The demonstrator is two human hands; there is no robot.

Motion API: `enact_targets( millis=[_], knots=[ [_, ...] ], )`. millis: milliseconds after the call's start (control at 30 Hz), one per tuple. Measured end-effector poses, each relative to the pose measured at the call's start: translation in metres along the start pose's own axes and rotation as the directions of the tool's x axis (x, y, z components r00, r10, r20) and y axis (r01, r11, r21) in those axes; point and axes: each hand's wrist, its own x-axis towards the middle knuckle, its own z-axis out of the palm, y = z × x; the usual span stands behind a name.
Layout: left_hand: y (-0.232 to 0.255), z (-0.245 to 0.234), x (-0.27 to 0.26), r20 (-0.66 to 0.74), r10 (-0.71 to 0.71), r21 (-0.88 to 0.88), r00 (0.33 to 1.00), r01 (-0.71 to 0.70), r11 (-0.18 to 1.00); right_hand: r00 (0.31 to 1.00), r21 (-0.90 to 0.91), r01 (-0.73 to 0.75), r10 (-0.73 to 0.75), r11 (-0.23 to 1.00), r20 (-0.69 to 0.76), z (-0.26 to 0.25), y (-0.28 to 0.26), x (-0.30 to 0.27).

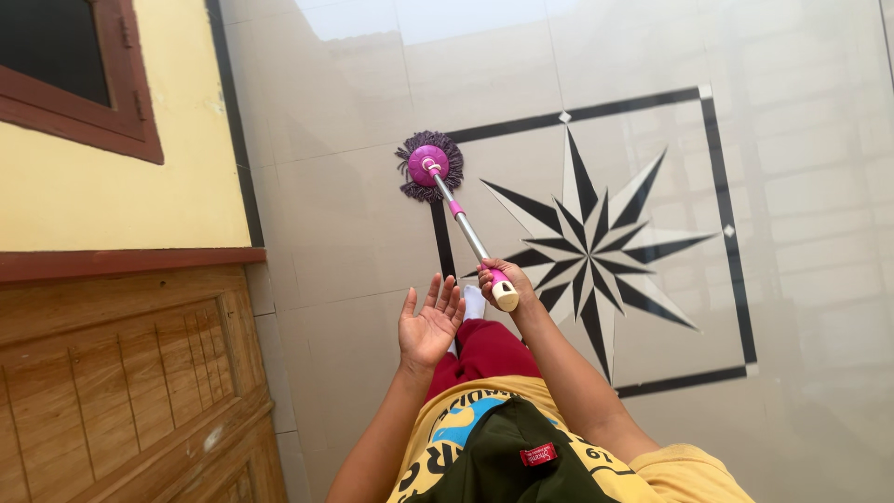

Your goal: The person is mopping a tiled floor using a spin mop. They move the mop head in circular and side-to-side motions across the floor, then walk towards a bucket.

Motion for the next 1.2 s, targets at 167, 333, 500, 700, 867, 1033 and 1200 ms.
enact_targets(
  millis=[167, 333, 500, 700, 867, 1033, 1200],
  knots=[
    [-0.002, -0.008, -0.017, -0.03, -0.056, 0.068, 0.998, 0.058, 0.996, 1.0, 0.004, 0.028, -0.028, 1.0, -0.011, -0.034, 0.029, -0.029],
    [-0.003, -0.022, -0.04, -0.043, -0.12, 0.107, 0.992, 0.125, 0.986, 0.994, 0.053, 0.106, -0.107, 0.993, 0.034, -0.072, 0.061, -0.069],
    [0.001, -0.039, -0.057, -0.118, -0.149, 0.146, 0.982, 0.166, 0.975, 0.979, 0.129, 0.202, -0.205, 0.971, 0.017, -0.091, 0.096, -0.108],
    [0.0, -0.053, -0.065, -0.129, -0.234, 0.173, 0.964, 0.254, 0.951, 0.923, 0.2, 0.384, -0.374, 0.901, -0.087, -0.088, 0.139, -0.141],
    [0.0, -0.053, -0.068, -0.13, -0.279, 0.203, 0.952, 0.301, 0.932, 0.855, 0.207, 0.515, -0.482, 0.832, -0.193, -0.068, 0.162, -0.163],
    [0.001, -0.059, -0.066, -0.139, -0.313, 0.223, 0.939, 0.338, 0.914, 0.763, -0.049, 0.64, -0.642, 0.767, -0.077, -0.059, 0.174, -0.165],
    [0.003, -0.067, -0.062, -0.163, -0.353, 0.223, 0.921, 0.383, 0.897, 0.502, -0.219, 0.863, -0.815, 0.455, 0.289, -0.035, 0.181, -0.16]
  ],
)
